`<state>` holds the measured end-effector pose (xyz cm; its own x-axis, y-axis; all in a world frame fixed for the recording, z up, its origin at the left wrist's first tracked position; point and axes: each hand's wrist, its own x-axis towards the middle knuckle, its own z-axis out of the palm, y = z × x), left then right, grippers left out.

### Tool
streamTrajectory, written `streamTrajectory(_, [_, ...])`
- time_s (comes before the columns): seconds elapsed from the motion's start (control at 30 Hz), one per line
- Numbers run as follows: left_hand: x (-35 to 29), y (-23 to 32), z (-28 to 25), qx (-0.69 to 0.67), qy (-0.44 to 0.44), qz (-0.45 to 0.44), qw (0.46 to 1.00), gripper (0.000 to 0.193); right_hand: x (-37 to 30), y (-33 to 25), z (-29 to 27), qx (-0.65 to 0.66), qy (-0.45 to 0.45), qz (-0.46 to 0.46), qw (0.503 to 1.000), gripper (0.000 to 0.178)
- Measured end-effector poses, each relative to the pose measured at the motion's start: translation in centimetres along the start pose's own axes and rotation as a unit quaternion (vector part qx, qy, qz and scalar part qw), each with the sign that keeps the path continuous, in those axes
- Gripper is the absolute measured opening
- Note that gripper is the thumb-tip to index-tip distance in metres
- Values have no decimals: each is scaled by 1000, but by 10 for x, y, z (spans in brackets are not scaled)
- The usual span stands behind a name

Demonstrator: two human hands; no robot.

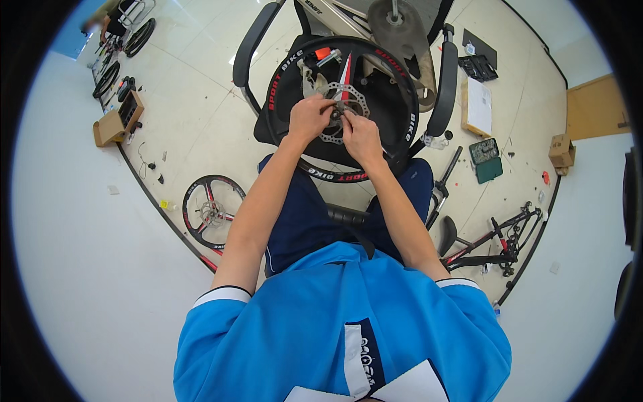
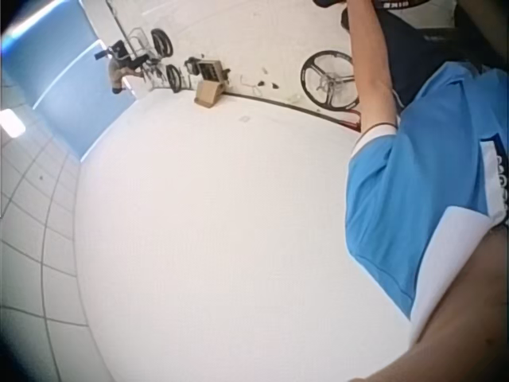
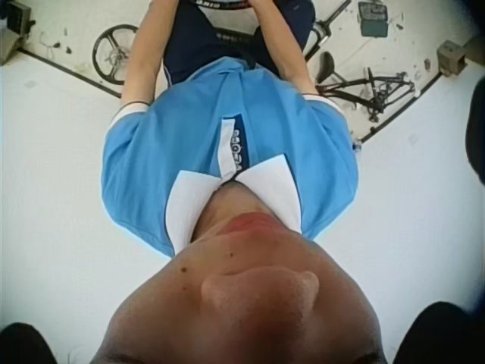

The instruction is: The person assembles a bicycle handlebar by attaching a stem and tightening it with an Allen key. Then the person picks up a bicycle wheel and installs a disc brake rotor onto the hub, securing it with bolts.

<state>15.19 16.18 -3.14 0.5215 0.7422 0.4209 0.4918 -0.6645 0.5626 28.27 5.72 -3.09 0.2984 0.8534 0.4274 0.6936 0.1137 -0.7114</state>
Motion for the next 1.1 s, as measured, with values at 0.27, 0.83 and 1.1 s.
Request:
streamTrajectory(0.27, [0,-4,-1,23,1,45,999,16,-13,1,20,122,22,136,983,23])
streamTrajectory(0.83, [-6,7,2,-15,25,-46,999,13,118,9,-47,-189,-362,-91,908,22])
streamTrajectory(1.1, [-8,9,-1,-21,82,2,996,13,74,3,-48,-85,-217,-69,970,19])
